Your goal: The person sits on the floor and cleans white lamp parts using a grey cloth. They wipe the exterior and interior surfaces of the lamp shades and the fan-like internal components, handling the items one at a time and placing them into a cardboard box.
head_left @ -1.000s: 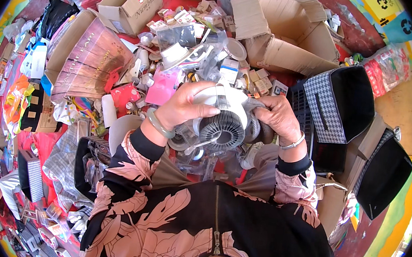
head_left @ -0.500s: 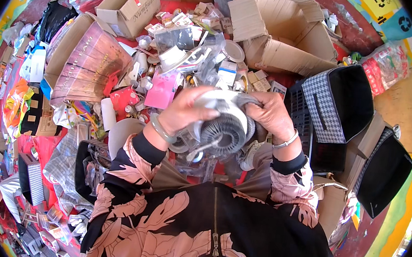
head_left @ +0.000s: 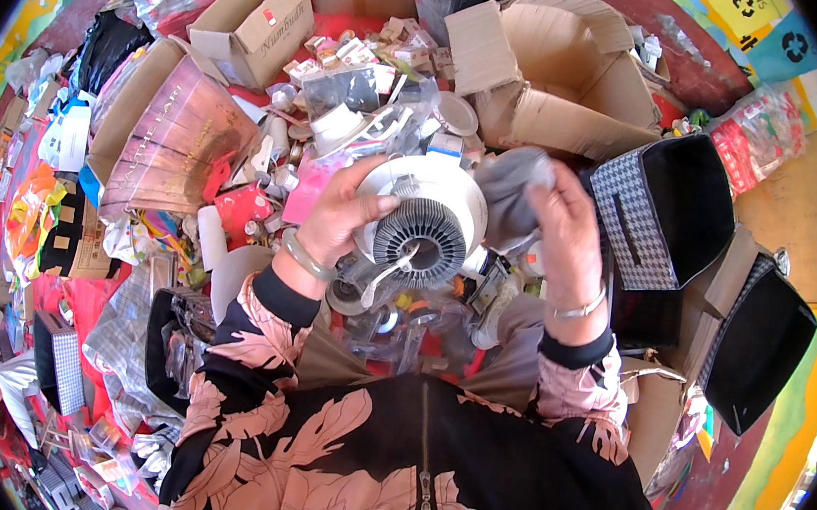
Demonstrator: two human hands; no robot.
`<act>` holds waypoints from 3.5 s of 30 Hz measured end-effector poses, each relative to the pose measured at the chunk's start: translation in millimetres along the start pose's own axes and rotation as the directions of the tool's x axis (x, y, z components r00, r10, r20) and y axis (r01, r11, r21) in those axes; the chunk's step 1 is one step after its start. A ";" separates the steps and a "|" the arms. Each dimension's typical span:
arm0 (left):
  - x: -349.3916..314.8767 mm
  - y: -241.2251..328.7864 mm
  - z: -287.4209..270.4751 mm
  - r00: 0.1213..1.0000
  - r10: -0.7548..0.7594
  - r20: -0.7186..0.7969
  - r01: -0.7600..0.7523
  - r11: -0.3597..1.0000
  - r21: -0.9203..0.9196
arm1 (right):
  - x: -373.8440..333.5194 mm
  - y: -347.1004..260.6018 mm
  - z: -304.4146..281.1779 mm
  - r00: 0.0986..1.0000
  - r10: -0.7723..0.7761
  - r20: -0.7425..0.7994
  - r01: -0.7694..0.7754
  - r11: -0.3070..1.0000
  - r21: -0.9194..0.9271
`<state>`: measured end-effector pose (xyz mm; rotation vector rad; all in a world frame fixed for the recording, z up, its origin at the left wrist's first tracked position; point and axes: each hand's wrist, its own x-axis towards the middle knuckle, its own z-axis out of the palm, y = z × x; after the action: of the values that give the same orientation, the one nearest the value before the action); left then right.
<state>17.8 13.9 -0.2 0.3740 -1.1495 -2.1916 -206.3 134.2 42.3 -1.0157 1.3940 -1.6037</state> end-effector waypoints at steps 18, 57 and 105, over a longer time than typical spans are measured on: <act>-3.2 -7.6 4.6 0.987 0.139 -0.079 -0.146 0.985 -0.092 | -24.9 18.7 30.9 0.960 0.263 0.101 -0.281 0.916 0.285; -3.0 -4.8 6.3 0.965 -0.030 0.259 -0.112 0.849 0.516 | -14.0 24.9 27.2 0.953 0.109 0.282 -0.131 0.990 0.059; -13.5 9.2 14.6 0.974 -0.066 0.216 -0.012 0.940 0.341 | -4.7 10.1 18.1 0.900 0.068 0.430 0.164 0.863 -0.479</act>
<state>24.4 28.1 15.2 0.2906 -1.6681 -2.0954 -187.4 130.5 33.4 -1.6169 1.5001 -0.9516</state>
